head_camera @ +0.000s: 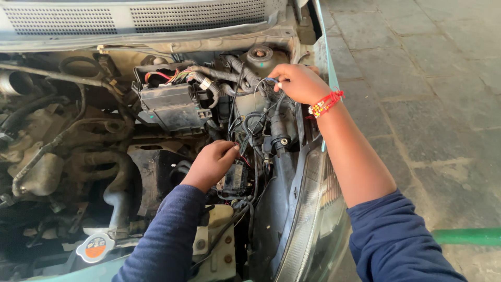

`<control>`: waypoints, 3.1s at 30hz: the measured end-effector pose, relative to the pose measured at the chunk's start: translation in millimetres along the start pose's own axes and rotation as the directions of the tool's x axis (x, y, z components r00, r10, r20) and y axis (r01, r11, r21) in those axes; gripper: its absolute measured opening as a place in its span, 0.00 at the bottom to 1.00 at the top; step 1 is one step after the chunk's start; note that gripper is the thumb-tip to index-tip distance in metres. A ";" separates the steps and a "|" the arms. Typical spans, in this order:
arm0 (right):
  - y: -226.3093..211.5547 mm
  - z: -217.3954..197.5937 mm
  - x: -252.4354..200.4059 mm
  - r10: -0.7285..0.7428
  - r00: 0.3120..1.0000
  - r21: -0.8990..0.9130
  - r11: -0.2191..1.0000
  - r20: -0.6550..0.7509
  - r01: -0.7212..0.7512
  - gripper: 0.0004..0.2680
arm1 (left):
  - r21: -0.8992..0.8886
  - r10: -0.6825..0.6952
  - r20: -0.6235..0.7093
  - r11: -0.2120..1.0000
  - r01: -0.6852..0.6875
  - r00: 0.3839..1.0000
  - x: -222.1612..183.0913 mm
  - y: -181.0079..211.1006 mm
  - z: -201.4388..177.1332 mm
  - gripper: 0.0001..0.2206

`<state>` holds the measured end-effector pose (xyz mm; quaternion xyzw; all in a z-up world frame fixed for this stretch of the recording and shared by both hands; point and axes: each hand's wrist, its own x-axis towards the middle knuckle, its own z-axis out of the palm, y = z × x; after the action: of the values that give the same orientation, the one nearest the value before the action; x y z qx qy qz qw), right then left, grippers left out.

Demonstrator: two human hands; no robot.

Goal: The person connects and routes electrical wires and plastic connectors inside a car's engine compartment.

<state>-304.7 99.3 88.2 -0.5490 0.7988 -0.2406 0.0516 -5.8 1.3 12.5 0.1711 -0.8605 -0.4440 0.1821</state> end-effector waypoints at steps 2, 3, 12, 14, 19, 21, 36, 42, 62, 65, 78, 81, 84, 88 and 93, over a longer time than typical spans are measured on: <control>1.2 0.9 0.7 -0.007 1.000 -0.028 1.000 -0.015 0.007 0.11 | -0.002 0.003 0.007 1.000 -0.003 1.000 0.5 0.3 0.2 0.15; 1.8 1.2 1.8 -0.010 1.000 -0.038 0.999 -0.024 0.010 0.10 | -0.007 0.001 0.006 1.000 -0.001 1.000 1.4 0.2 -0.1 0.15; 8.0 4.2 3.7 -0.032 0.999 -0.035 0.999 -0.032 0.031 0.10 | 0.007 0.018 0.002 1.000 -0.018 1.000 3.4 -6.1 2.7 0.14; 11.2 5.0 2.9 -0.001 1.000 0.035 0.999 0.015 0.001 0.10 | 0.007 0.032 -0.022 0.999 -0.032 0.999 3.7 -8.4 4.3 0.14; 13.7 6.2 1.7 -0.044 0.999 -0.023 0.999 -0.015 0.044 0.11 | 0.017 0.034 0.014 0.999 -0.034 0.999 0.8 -6.9 1.1 0.14; 12.7 5.8 0.5 -0.053 0.998 -0.054 0.997 -0.031 0.051 0.11 | 0.013 0.015 0.023 1.000 -0.016 1.000 0.4 -3.2 0.0 0.14; 13.7 5.6 0.4 -0.073 0.997 -0.027 0.997 -0.041 0.072 0.11 | 0.019 0.023 0.022 1.000 -0.023 0.999 -0.4 -1.3 -0.5 0.14; 13.9 6.0 0.0 -0.037 0.999 0.039 0.999 -0.021 0.038 0.12 | 0.034 0.030 0.019 0.999 -0.030 0.999 0.0 -6.0 1.4 0.15; 6.4 1.6 -3.2 -0.033 0.999 0.047 0.998 0.008 0.033 0.12 | 0.138 0.146 -0.081 0.981 -0.134 0.986 0.0 -13.0 7.1 0.10; 6.4 1.1 -2.7 -0.076 0.997 0.015 0.997 -0.016 0.076 0.12 | 0.151 0.124 -0.084 0.982 -0.111 0.989 0.8 -17.1 8.1 0.10; -2.0 0.3 -2.6 -0.035 0.999 0.088 0.996 0.042 0.031 0.13 | 0.144 0.092 -0.027 0.986 -0.088 0.995 -2.3 -18.5 7.4 0.08; -2.3 -1.9 -3.1 0.038 0.997 0.119 0.992 0.063 -0.046 0.14 | 0.148 0.071 -0.016 0.987 -0.068 0.997 -2.1 -16.2 7.6 0.08; -0.9 -1.8 -3.2 -0.055 0.998 0.015 0.998 0.003 0.055 0.14 | 0.148 0.068 -0.005 0.987 -0.066 0.998 -1.0 -16.6 6.6 0.08; 0.5 0.6 -2.0 -0.057 0.998 0.052 0.997 0.029 0.055 0.14 | 0.147 0.071 -0.005 0.987 -0.069 0.997 -1.3 -23.4 9.9 0.09; -5.0 -2.9 -0.4 0.035 0.996 0.108 0.993 0.084 -0.044 0.15 | 0.115 0.121 -0.032 0.986 -0.117 0.992 -0.2 -29.8 11.1 0.09</control>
<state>-301.3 99.3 92.9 -0.5390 0.7922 -0.2602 0.1192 -6.8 -7.2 -18.1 0.1381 -0.8892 -0.3794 0.2152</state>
